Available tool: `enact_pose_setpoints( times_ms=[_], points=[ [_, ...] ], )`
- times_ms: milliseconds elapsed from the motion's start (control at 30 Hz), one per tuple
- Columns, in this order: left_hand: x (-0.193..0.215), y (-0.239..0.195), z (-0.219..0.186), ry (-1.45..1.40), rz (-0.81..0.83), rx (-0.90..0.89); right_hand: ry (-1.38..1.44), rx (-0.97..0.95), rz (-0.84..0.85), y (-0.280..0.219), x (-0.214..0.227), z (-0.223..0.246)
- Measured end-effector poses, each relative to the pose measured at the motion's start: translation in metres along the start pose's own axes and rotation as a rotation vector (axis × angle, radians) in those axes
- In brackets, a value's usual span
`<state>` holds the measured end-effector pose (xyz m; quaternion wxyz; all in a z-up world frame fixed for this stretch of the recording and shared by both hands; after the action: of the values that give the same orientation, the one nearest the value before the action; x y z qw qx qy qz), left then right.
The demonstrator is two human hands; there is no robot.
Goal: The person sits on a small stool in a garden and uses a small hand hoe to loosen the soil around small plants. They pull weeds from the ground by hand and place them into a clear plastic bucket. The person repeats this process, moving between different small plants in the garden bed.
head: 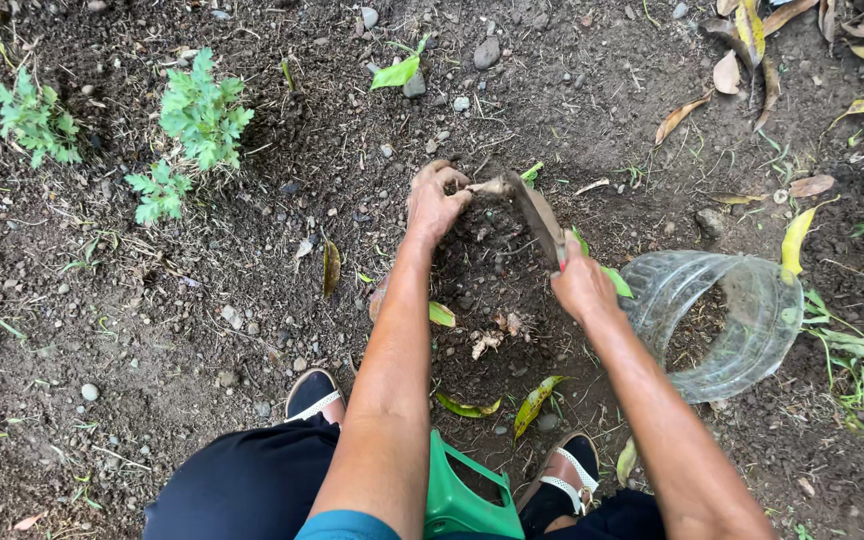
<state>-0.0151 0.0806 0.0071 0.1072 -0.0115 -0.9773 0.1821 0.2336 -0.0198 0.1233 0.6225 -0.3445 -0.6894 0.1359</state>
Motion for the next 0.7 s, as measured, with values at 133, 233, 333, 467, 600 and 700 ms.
enact_pose_setpoints(
  times_ms=[133,233,333,467,600,700],
  points=[
    [0.005,-0.005,0.005,0.150,0.017,0.097,0.196,-0.086,0.038,-0.001,-0.042,-0.001],
    [-0.010,-0.017,0.012,0.244,0.109,0.144,0.270,-0.140,0.127,-0.019,-0.059,0.016],
    [-0.010,-0.017,0.009,0.170,0.131,0.135,0.179,-0.060,0.057,-0.030,-0.048,0.029],
    [-0.010,-0.023,0.004,0.113,0.134,0.138,0.187,-0.032,0.009,-0.041,-0.044,0.033],
    [-0.013,-0.039,0.004,0.168,-0.028,-0.026,0.265,0.022,0.032,-0.054,-0.037,0.028],
    [-0.014,-0.031,0.026,0.178,-0.071,-0.072,0.193,0.012,-0.001,-0.052,-0.021,0.017]
  ],
)
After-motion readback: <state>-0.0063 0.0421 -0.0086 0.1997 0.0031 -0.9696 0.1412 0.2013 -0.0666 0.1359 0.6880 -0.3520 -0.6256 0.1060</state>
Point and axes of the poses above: each hand's wrist, its own y-axis towards the middle knuckle, its own x-axis out of the back of the hand, z = x × y, the point moved 7 cm from there along y, towards the middle knuckle, and after that the axes turned 11 degrees about -y, right-handed, at the moved point
